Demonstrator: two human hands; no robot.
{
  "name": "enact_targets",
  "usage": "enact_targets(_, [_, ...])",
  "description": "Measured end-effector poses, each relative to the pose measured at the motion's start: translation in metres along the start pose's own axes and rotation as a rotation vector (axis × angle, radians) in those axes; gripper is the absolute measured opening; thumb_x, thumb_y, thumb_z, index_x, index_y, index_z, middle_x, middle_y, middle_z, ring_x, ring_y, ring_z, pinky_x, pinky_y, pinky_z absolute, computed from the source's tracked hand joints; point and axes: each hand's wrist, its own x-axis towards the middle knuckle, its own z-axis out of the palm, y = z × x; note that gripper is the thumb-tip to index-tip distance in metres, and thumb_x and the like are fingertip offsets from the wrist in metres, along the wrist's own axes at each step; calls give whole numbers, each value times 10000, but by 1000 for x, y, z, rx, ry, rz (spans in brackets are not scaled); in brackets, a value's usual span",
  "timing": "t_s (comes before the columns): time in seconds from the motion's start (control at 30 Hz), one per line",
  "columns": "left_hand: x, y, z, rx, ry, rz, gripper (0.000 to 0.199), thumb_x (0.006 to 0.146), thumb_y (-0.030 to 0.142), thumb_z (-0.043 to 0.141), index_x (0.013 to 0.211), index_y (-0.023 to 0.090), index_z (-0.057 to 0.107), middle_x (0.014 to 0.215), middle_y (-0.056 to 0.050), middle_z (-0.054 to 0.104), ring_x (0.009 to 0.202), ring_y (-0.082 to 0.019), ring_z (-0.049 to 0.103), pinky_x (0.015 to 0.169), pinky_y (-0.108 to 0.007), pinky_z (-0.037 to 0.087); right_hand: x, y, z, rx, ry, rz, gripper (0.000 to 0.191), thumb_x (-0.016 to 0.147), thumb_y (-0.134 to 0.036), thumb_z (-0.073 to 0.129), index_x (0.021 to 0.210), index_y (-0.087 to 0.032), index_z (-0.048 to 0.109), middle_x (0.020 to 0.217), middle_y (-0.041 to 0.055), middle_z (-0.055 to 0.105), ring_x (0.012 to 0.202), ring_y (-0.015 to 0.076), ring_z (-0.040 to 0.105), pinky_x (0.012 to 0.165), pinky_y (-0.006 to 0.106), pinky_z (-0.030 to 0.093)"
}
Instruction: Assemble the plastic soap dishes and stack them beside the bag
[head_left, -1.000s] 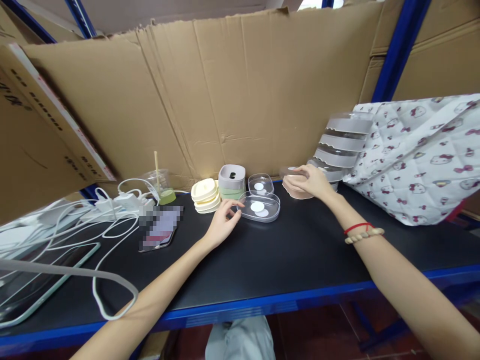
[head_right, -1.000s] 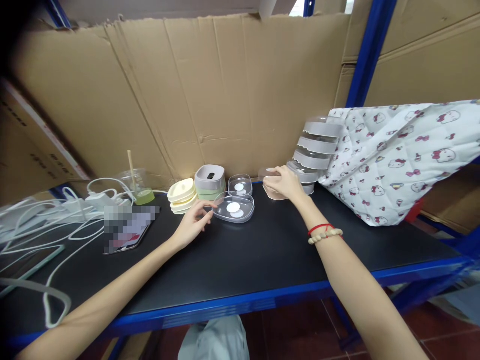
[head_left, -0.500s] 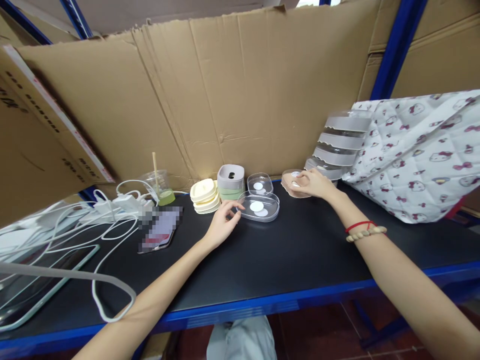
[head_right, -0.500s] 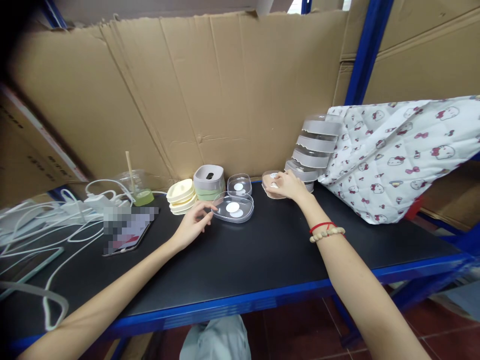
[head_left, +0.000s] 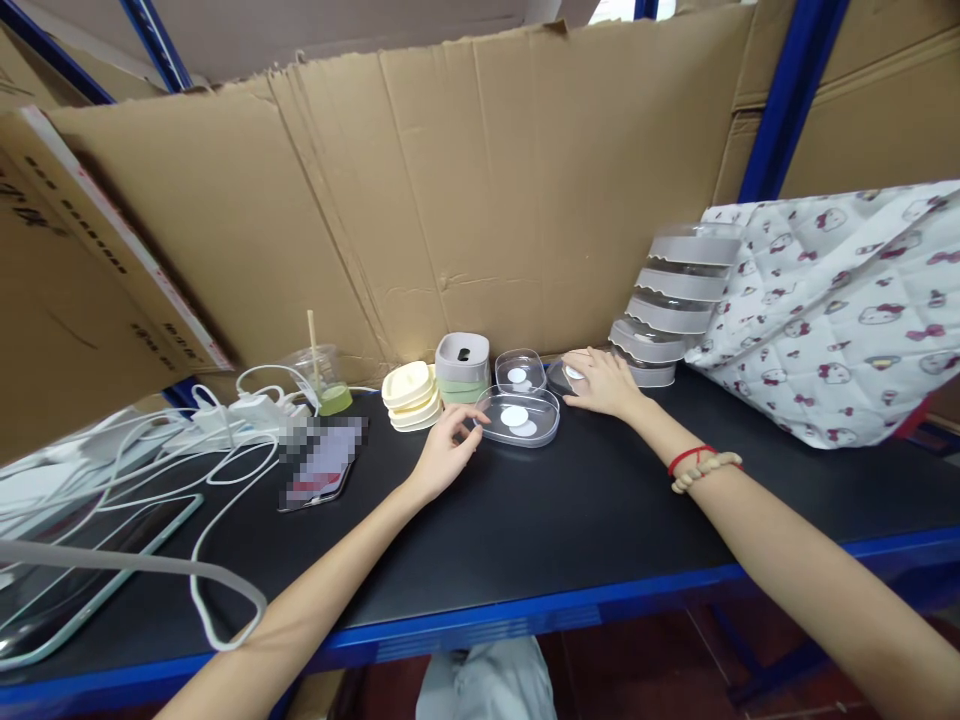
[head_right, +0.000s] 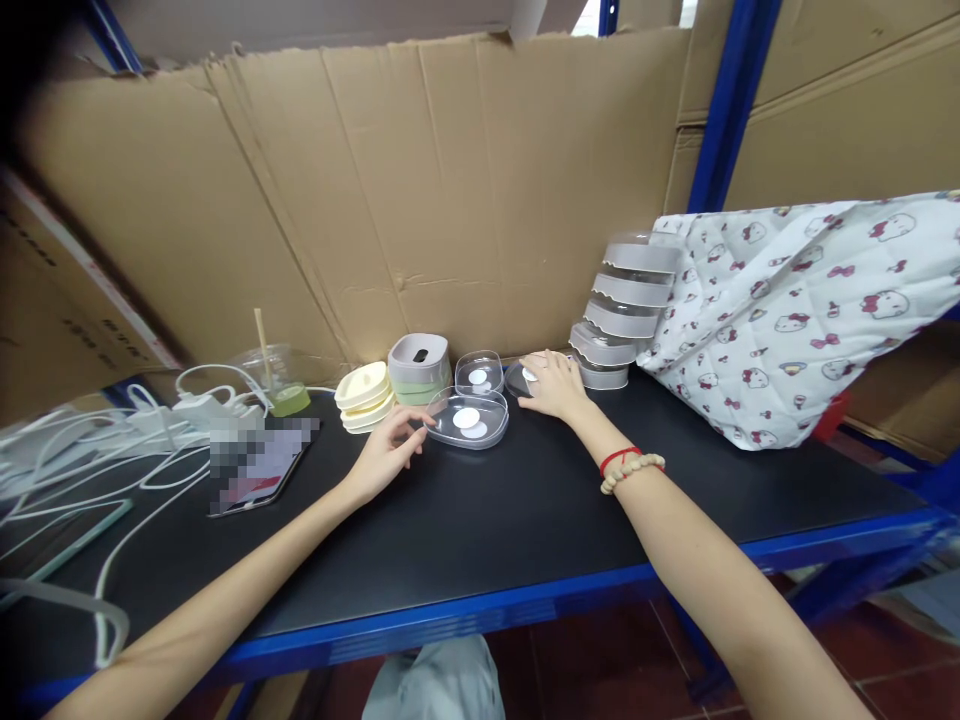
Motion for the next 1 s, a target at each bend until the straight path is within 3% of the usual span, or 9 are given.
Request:
enact_targets(0.1, [0,-1,0,37,-10,22,77,707,157,573,757,172,629,935,-43,536,565,-68,494,419,-178,366,0,-3,-1,41,12,13,632,683,-400,701,1288,-301,543,1382,107,435,1259,351,395,1023,548,296])
enact_targets(0.23, [1,-3,-1,70,-19,43,85,714,180,558,769,175,624,947,-50,538,565,-72,490,425,-187,369,2,-6,-6,172,184,228,599,767,-439,617,1328,-255,517,1380,136,401,1201,348,452,973,501,379])
enact_targets(0.3, [1,-4,0,81,-18,50,84,716,191,557,767,172,621,950,-55,539,566,-73,484,426,-190,365,4,-9,-8,189,215,290,539,783,-461,591,1265,-221,575,1360,155,405,1202,355,450,954,495,399])
enact_targets(0.4, [1,-5,0,99,-26,64,95,718,219,556,774,167,614,963,-61,536,574,-74,482,427,-190,362,4,-13,-12,132,104,285,506,722,-462,659,1146,-185,644,1337,173,422,1218,374,432,940,498,413])
enact_targets(0.57, [2,-8,-2,126,-75,83,158,720,271,528,814,164,596,985,-60,528,598,-73,491,434,-183,369,0,-10,-22,44,-83,259,706,641,-385,734,1296,-205,542,1315,170,440,1154,350,507,912,426,443])
enact_targets(0.77, [2,-11,-3,171,-80,122,192,730,310,508,823,162,586,990,-66,527,606,-78,507,433,-187,381,-2,-6,-29,126,20,329,487,828,-474,548,1264,-262,587,1188,127,543,1095,298,557,902,386,447])
enact_targets(1.0, [2,-10,-3,179,-80,135,182,736,298,505,826,164,587,989,-63,535,606,-73,513,440,-183,391,1,-5,-14,105,91,326,479,800,-545,575,1161,-239,647,1173,145,524,1066,323,554,863,412,449])
